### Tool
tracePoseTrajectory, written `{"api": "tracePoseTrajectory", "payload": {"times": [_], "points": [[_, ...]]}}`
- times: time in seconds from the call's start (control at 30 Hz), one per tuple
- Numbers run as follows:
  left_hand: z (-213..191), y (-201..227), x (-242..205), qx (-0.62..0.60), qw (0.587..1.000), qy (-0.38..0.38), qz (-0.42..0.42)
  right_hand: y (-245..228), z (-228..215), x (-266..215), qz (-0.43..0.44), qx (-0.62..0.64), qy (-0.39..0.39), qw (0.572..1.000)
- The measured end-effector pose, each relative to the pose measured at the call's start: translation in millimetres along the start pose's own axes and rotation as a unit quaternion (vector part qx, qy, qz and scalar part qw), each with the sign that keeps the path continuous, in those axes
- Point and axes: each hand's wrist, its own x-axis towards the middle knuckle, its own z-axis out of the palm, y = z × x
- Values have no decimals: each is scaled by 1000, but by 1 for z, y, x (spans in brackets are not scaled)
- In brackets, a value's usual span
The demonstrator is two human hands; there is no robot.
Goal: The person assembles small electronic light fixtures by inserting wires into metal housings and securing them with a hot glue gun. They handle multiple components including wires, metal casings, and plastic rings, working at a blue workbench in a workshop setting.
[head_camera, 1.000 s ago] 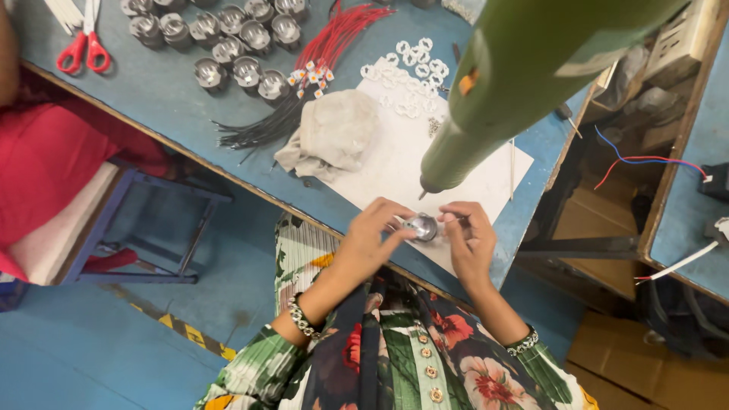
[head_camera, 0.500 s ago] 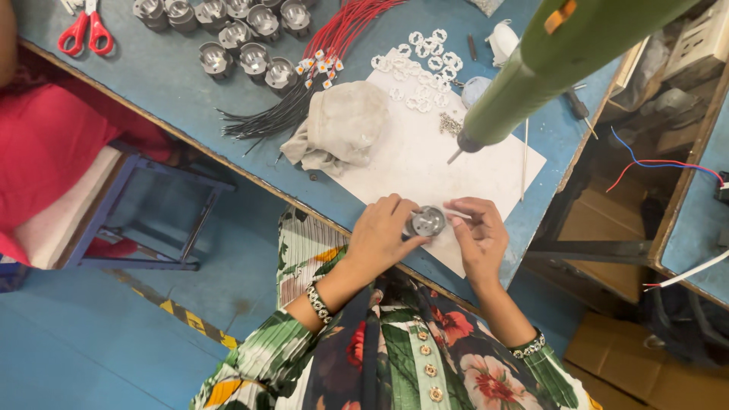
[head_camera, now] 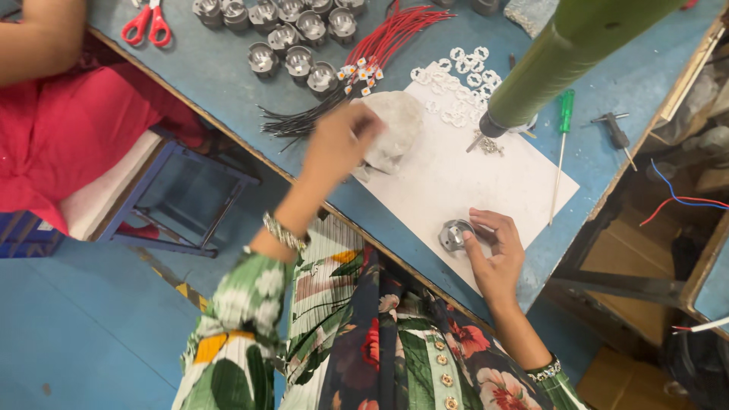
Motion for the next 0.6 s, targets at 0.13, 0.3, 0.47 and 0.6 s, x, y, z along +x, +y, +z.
{"api": "tracePoseTrajectory", "payload": {"times": [0.13, 0.3, 0.47, 0.6], "points": [[-20, -42, 54, 88, 992, 87, 20, -1, 1, 1, 8, -6, 0, 1000], [-1, -87, 97, 314, 933, 120, 126, -1, 2, 2, 10, -1, 5, 1000], [25, -115, 121, 464, 874, 94, 112, -2, 1, 1, 15, -1, 8, 1000], [18, -125, 134, 474, 880, 18, 24, -3, 1, 3, 14, -16, 9, 1000]]}}
